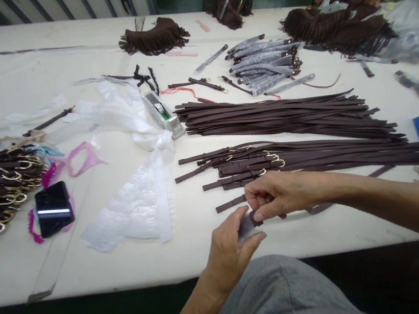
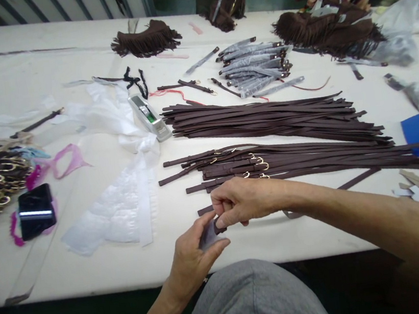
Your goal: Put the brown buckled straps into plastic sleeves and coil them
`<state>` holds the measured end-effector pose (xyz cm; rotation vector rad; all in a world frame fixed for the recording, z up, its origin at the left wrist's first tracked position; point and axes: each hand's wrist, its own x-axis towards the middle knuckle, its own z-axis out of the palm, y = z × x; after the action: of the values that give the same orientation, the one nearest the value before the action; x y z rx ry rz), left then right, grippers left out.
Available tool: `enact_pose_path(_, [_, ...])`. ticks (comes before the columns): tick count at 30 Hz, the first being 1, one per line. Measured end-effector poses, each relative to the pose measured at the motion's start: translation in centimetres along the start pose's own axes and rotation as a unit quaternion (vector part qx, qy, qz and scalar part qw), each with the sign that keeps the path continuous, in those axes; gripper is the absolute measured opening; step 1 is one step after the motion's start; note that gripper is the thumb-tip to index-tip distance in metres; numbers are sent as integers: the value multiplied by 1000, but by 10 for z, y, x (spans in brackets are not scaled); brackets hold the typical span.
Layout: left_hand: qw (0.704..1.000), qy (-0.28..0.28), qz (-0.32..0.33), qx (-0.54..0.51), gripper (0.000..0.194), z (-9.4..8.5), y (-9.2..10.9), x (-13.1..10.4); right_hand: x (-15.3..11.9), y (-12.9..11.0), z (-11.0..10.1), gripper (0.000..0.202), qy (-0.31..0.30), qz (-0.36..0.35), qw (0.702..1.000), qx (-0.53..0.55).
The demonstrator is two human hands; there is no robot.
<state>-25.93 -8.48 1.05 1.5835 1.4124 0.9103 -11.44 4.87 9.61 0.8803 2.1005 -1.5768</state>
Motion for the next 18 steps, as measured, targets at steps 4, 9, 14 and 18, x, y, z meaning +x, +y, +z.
enact_pose_path(4, [1000, -9, -10, -3, 51, 7, -1, 3, 3, -3, 6, 10, 16, -14, 998, -52])
enact_pose_path(9, [992, -48, -69, -98, 57, 0, 2, 4, -3, -1, 11, 4, 51, -126, 983, -125])
enact_pose_path(14, [951, -53, -114, -284, 25, -9, -3, 3, -14, 2, 15, 6, 70, -138, 967, -204])
enact_pose_path(18, [969, -35, -122, -213, 16, -9, -7, 3, -18, 4, 18, 5, 72, -144, 958, -237])
